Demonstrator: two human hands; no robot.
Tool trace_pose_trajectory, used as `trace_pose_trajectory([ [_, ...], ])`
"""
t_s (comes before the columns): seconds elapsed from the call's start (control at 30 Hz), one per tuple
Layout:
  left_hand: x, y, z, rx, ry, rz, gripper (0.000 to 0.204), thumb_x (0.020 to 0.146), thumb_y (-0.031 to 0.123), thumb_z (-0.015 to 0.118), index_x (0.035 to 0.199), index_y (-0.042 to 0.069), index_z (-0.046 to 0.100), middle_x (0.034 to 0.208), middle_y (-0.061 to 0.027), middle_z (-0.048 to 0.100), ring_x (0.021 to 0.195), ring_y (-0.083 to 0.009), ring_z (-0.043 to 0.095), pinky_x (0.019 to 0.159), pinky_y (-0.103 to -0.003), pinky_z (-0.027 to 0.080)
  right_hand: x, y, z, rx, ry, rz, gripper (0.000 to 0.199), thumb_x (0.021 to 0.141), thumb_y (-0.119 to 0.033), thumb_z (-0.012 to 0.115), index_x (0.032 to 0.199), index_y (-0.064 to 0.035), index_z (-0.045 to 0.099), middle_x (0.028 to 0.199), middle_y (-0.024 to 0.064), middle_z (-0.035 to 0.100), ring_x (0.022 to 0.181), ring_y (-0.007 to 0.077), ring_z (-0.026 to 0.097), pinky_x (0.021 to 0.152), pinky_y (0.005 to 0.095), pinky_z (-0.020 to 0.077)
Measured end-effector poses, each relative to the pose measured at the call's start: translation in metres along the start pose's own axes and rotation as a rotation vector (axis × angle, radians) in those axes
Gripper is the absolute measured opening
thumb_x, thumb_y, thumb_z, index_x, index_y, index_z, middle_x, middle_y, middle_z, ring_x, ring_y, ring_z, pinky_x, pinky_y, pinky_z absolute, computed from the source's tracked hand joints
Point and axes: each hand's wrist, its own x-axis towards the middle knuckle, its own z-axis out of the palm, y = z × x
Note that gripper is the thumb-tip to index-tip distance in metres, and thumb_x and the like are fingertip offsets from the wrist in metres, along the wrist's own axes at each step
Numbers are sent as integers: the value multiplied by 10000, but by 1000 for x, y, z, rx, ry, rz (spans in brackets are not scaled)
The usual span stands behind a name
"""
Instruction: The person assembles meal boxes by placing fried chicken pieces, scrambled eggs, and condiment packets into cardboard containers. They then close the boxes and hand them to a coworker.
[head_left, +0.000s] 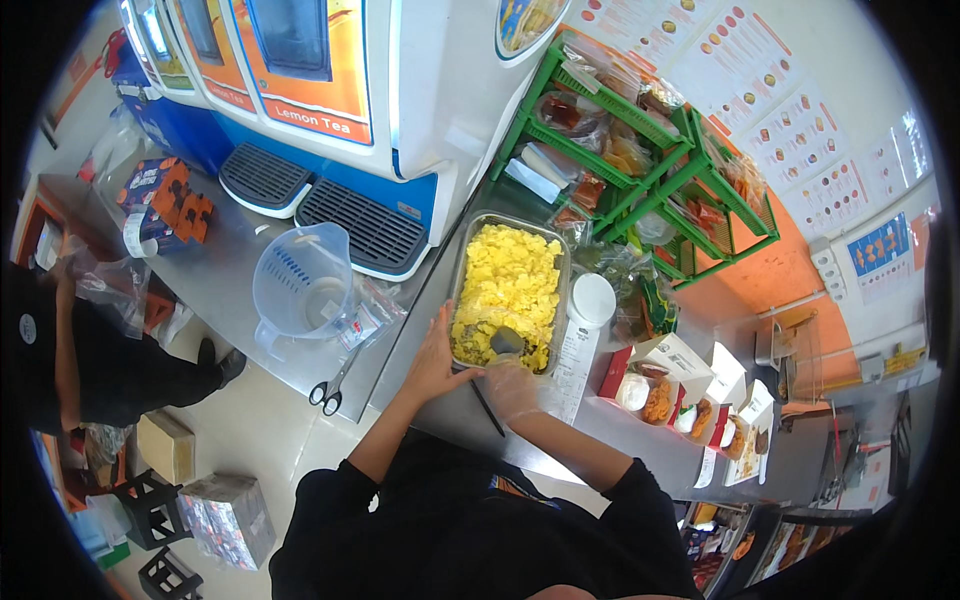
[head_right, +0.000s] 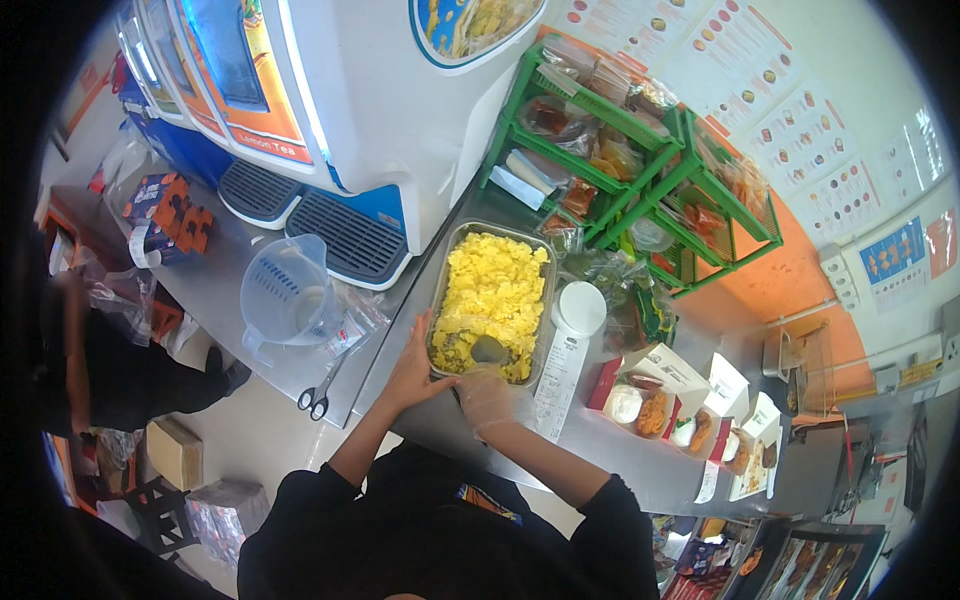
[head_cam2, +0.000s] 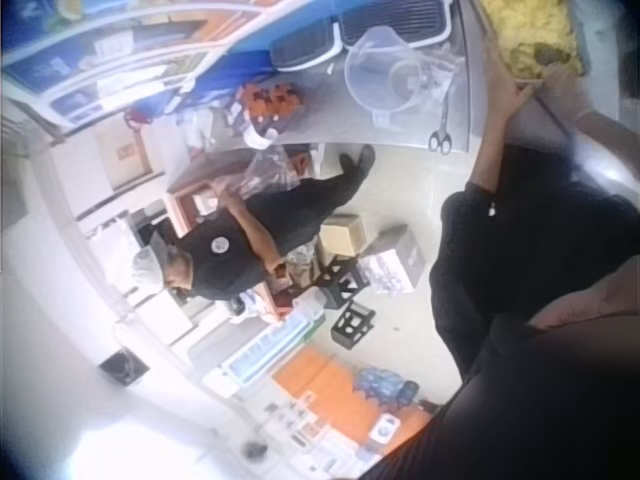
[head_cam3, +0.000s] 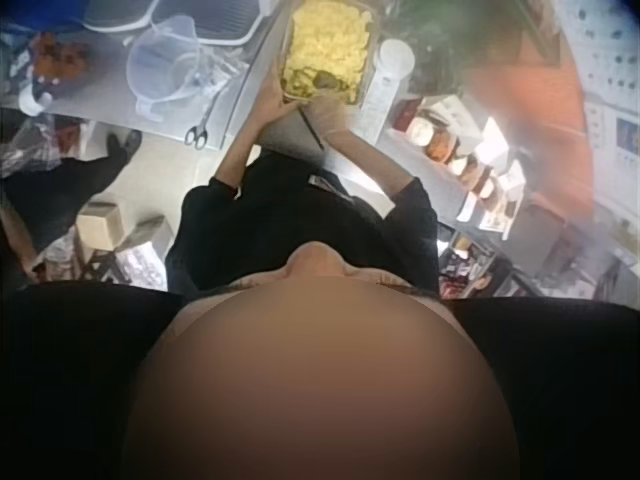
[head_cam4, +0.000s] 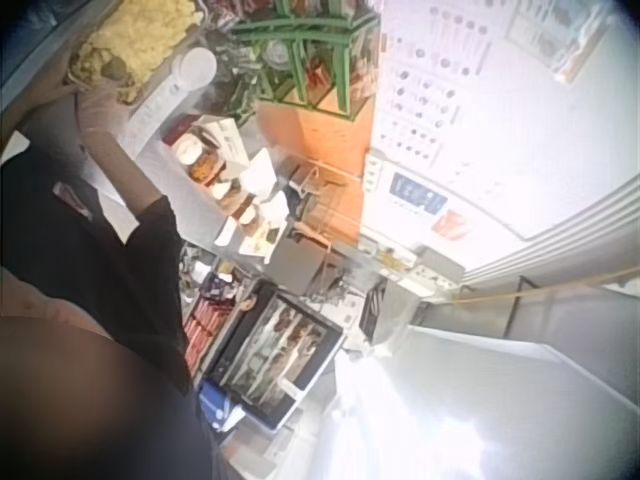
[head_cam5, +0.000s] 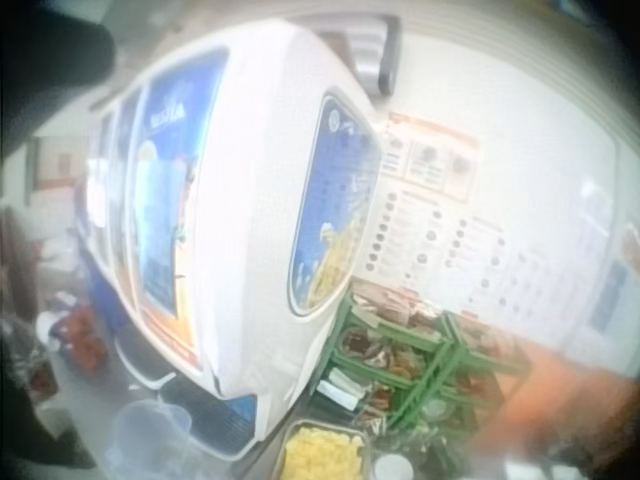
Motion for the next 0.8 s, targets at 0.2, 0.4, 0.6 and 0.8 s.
trace_pose_trajectory([
  [0.2, 0, -11, 5, -35, -21, 14, 1206, 678, 317, 817, 1456, -130, 11, 1566, -255, 118, 1424, -442, 194, 1165, -532, 175, 23, -21, 19, 151, 45, -29, 190, 883, -142, 519, 909, -62, 689, 860, 175, 676, 849, 320, 681, 740, 442, 531],
  [0.4, -2, -11, 7, -102, 42, 33, 1140, 681, 245, 798, 1459, -117, 48, 1576, -235, 98, 1419, -466, 180, 1167, -534, 169, 35, -1, 11, 386, 98, -10, 237, 884, -160, 526, 943, 41, 636, 853, 227, 660, 819, 369, 676, 700, 457, 535],
  [0.6, 4, 0, 4, -150, -47, -53, 1124, 700, 286, 783, 1470, -96, 59, 1570, -247, 104, 1419, -474, 167, 1171, -533, 145, 25, -6, 35, 4, 296, 20, 180, 825, -133, 571, 912, 10, 637, 748, 186, 647, 671, 322, 674, 616, 409, 550],
  [0.8, 6, -6, 0, -54, -22, -38, 1115, 699, 288, 785, 1469, -95, 74, 1562, -264, 115, 1424, -479, 141, 1169, -544, 133, 44, 15, 43, -34, 198, -420, 176, 808, -134, 579, 890, 19, 611, 747, 178, 658, 688, 274, 696, 572, 375, 545],
])
